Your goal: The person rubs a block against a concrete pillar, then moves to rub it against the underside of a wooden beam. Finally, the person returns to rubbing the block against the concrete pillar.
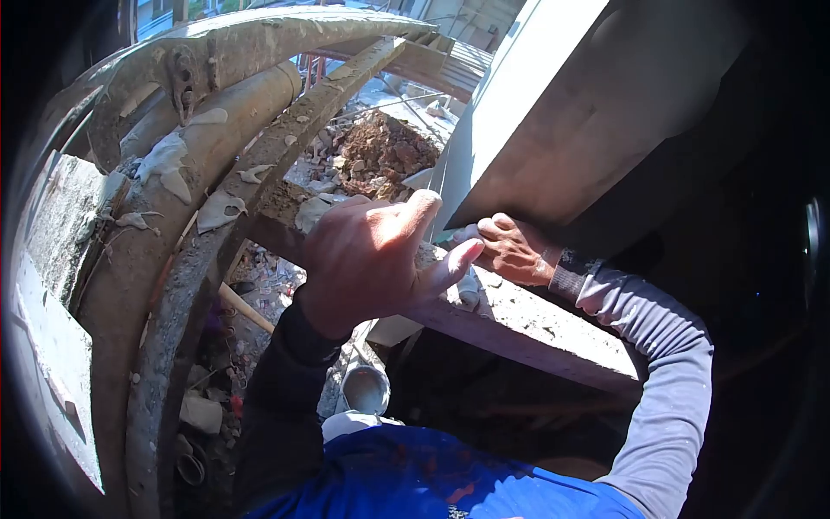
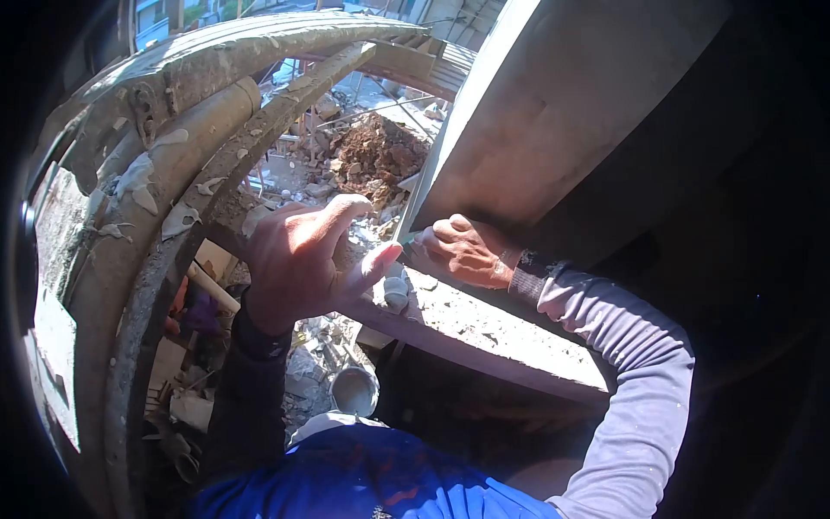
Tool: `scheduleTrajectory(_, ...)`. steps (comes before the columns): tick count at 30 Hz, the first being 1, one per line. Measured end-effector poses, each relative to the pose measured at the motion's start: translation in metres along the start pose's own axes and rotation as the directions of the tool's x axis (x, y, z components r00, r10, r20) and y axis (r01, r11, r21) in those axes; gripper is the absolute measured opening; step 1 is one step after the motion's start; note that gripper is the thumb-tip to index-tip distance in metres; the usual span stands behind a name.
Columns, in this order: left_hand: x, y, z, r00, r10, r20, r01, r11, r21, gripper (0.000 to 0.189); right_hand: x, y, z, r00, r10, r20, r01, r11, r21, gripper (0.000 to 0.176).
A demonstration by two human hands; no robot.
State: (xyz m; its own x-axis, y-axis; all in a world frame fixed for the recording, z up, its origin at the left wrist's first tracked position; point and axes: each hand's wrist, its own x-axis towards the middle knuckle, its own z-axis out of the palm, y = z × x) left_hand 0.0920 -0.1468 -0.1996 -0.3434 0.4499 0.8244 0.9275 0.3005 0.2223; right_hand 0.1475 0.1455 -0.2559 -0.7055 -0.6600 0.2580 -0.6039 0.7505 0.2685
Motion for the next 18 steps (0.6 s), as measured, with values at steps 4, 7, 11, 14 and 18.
scheduleTrajectory(4,0.002,-0.001,-0.003,0.998,-0.04,0.046,0.04,0.999,-0.007,0.04,0.05,0.004,-0.098,0.999,-0.041,0.022,0.044,0.727,-0.685,0.037)
scheduleTrajectory(7,0.0,0.002,-0.003,1.0,-0.004,-0.009,0.004,1.0,0.003,0.04,0.096,0.029,-0.216,0.839,0.044,-0.543,-0.503,0.442,-0.742,0.064)
scheduleTrajectory(11,-0.001,-0.001,0.002,0.991,0.073,-0.112,-0.068,0.997,0.047,0.041,0.094,0.039,-0.256,0.803,-0.005,-0.596,-0.533,0.441,-0.722,0.069)
scheduleTrajectory(14,0.001,-0.002,0.003,0.99,0.069,-0.124,-0.07,0.998,-0.003,0.043,0.092,0.021,-0.238,0.839,0.038,-0.543,-0.459,0.585,-0.669,0.065)
scheduleTrajectory(18,0.004,0.0,0.0,0.981,0.089,-0.17,-0.09,0.996,0.003,0.043,0.089,0.043,-0.229,0.941,0.009,-0.338,-0.255,0.674,-0.693,0.067)
